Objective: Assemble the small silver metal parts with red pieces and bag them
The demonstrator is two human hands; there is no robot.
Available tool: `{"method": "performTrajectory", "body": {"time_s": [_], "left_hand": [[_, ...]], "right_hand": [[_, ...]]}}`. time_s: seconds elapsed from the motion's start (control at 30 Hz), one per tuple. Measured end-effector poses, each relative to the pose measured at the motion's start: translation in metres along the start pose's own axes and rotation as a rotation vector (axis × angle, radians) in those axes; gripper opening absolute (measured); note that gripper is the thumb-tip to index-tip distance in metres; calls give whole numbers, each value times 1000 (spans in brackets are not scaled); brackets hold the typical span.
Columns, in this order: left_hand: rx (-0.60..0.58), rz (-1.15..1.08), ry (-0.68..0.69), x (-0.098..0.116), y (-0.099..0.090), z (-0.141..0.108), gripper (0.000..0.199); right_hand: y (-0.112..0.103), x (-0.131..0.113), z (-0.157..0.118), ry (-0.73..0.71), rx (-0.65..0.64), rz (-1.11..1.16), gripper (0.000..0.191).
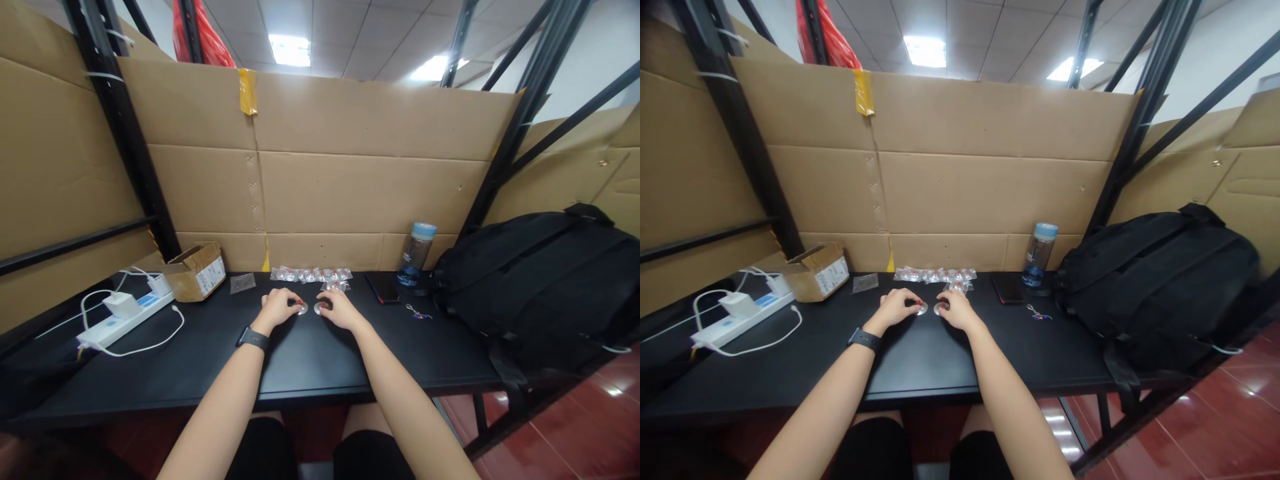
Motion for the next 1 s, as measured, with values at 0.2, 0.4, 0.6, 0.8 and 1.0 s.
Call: {"method": "performTrajectory", "body": {"time_s": [0.2, 0.4, 0.6, 0.8, 1.0], "left_hand": [[64, 4, 49, 9, -4, -2, 12], [128, -122, 36, 17, -13, -2, 16], [257, -278, -45, 14, -27, -5, 18], [238, -215, -30, 17, -24, -5, 14], [266, -401, -123, 1, -20, -2, 17]], "right_hand": [[-2, 9, 0, 45, -26, -17, 16], [-4, 15, 1, 2, 64, 89, 14], [-14, 17, 0, 55, 153, 135, 7], [-50, -1, -2, -21, 431, 500, 19], [-67, 12, -9, 21, 617, 808, 28]]}}
Point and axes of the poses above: each hand's wrist, its own z-axis towards the middle knuckle, its own y-axis out of the palm, x = y × z, the point moved 10 cm from there along z, towards the middle knuckle, and after that the axes turned 10 degrees about z, right-handed, at the moved point
